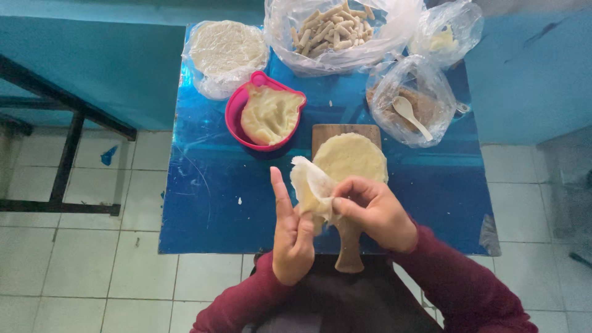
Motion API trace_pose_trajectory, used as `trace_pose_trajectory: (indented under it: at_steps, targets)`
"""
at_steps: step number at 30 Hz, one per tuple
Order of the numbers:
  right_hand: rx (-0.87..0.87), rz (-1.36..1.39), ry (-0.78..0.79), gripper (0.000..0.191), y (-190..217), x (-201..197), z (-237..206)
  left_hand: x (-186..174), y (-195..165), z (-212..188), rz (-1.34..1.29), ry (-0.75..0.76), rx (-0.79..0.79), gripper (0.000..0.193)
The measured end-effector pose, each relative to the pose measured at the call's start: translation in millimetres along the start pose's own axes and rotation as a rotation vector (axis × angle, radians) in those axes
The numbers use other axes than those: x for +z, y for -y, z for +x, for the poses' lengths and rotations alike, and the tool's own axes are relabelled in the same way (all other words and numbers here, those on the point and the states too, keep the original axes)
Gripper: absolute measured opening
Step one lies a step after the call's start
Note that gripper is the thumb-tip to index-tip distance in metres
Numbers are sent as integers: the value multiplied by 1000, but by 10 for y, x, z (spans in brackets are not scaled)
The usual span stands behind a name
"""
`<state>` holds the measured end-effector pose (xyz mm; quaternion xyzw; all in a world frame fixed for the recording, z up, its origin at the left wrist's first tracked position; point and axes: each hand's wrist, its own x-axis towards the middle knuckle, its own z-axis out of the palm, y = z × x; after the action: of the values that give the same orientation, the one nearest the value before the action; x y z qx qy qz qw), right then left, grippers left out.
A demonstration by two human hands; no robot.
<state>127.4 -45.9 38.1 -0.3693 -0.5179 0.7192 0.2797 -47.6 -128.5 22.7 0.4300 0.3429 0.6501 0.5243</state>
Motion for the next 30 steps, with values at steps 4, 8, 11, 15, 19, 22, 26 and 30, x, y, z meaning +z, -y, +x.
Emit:
trace_pose_trajectory:
  at_steps: [4,8,11,15,19,22,26,30]
  targets:
    - [-407,-488,1,9,-57,42,-67,59,-5,7,-19,8,-45,92]
    - [-265,-225,-53,9,-104,64,-45,48,10,-2,54,-8,-22,87]
    - [-49,86,-44,13,-93,68,-3,14,51,-33,141,-18,6,86]
    - [-243,-330,-27,25,-2,104,-34,-33,104,-99,498,67,56,93]
    - [-179,-412,-54,24,113,135,-64,-82,68,-102,601,177,93,93]
    - [-253,-602,-134,14,131,168,-132,-99,-33,-102,598,192,138,94]
    - [-95,-361,-114,15,88,150,-158,-61,-112,-84,582,178,68,91]
    - [-68,-155,20,20,59,111,-117,-54,-149,-69,595,238,15,94]
